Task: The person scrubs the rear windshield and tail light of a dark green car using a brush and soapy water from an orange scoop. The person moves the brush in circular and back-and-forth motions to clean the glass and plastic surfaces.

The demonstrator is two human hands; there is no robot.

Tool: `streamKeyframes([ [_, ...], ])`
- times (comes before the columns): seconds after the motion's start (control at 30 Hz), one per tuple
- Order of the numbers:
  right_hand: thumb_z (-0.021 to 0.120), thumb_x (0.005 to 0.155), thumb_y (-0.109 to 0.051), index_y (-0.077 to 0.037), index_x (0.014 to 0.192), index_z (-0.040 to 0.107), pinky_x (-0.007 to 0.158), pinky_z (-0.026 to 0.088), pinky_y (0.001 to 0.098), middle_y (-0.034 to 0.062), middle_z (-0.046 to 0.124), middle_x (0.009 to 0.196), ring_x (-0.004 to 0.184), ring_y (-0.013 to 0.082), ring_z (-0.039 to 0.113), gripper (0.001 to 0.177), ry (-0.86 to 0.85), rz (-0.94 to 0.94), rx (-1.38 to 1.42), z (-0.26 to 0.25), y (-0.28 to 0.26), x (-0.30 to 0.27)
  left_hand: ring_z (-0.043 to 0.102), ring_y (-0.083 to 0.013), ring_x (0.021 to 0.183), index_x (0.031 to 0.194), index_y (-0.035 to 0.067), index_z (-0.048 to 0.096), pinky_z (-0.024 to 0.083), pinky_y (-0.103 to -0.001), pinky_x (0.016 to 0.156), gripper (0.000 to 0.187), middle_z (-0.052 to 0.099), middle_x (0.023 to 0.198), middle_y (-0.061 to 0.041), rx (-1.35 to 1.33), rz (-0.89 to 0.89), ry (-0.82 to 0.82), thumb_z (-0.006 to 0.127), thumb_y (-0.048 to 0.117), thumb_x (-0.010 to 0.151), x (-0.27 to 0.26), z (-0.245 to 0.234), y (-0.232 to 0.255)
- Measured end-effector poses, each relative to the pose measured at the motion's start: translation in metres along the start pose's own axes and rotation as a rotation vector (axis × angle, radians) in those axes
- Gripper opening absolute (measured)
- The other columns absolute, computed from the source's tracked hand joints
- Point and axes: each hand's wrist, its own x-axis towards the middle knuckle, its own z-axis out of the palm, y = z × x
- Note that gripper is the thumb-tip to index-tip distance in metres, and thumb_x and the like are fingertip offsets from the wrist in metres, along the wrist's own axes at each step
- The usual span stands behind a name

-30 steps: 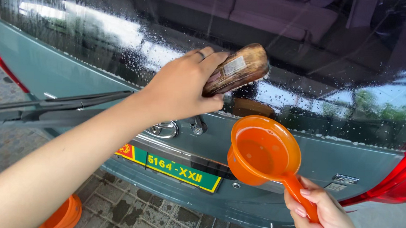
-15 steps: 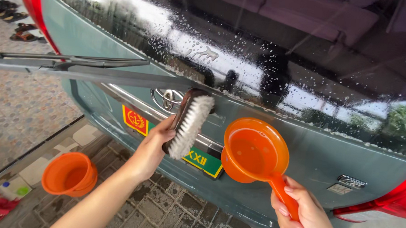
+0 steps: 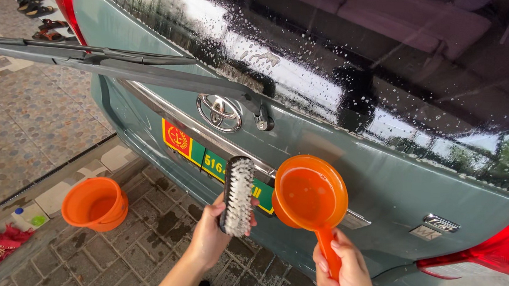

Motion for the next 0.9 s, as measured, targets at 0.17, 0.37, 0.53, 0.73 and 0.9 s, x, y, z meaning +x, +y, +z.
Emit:
streamKeyframes([
  [0.17, 0.036, 0.094, -0.023, 0.001, 0.123, 0.052, 0.025, 0.033, 0.0294, 0.0099, 0.048, 0.064, 0.028, 0.0120, 0.032, 0.041, 0.025, -0.023, -0.009, 0.003, 0.019, 0.004, 0.070, -0.0275, 0.096, 0.145, 0.003, 0.043, 0.056, -0.041, 0.080, 0.064, 0.072, 0.123, -0.017, -0.102, -0.028, 0.003, 0.034, 0.037, 0.091, -0.015, 0.022, -0.011],
  [0.37, 0.037, 0.095, -0.023, -0.002, 0.123, 0.055, 0.028, 0.031, 0.0278, 0.0101, 0.047, 0.064, 0.031, 0.0110, 0.031, 0.039, 0.124, 0.043, 0.022, 0.014, 0.037, 0.010, 0.071, -0.0273, 0.094, 0.144, 0.002, 0.045, 0.057, -0.041, 0.082, 0.059, 0.072, 0.112, -0.020, -0.053, -0.062, -0.007, 0.030, 0.033, 0.096, -0.034, 0.016, -0.035],
  [0.53, 0.039, 0.097, -0.024, 0.000, 0.120, 0.052, 0.030, 0.032, 0.0291, 0.0120, 0.050, 0.066, 0.034, 0.0128, 0.034, 0.035, 0.102, 0.045, 0.016, 0.019, 0.057, 0.023, 0.070, -0.0192, 0.091, 0.141, -0.001, 0.050, 0.055, -0.036, 0.079, 0.056, 0.072, 0.111, -0.015, 0.012, -0.184, 0.125, 0.034, 0.030, 0.097, -0.042, 0.009, -0.056],
  [0.73, 0.039, 0.097, -0.023, -0.003, 0.117, 0.053, 0.031, 0.030, 0.0304, 0.0110, 0.048, 0.062, 0.033, 0.0146, 0.033, 0.032, 0.125, 0.088, 0.004, 0.030, 0.075, 0.035, 0.067, -0.0164, 0.094, 0.140, 0.008, 0.052, 0.053, -0.034, 0.082, 0.052, 0.069, 0.113, -0.008, -0.042, -0.311, 0.217, 0.036, 0.027, 0.095, -0.050, 0.016, -0.051],
  [0.9, 0.035, 0.099, -0.023, -0.001, 0.112, 0.052, 0.030, 0.031, 0.0316, 0.0120, 0.050, 0.061, 0.031, 0.0163, 0.033, 0.030, 0.084, 0.056, 0.053, 0.035, 0.092, 0.041, 0.067, -0.0155, 0.102, 0.135, -0.001, 0.054, 0.053, -0.032, 0.092, 0.050, 0.069, 0.114, -0.009, 0.018, -0.282, 0.146, 0.036, 0.027, 0.098, -0.050, 0.016, -0.055],
])
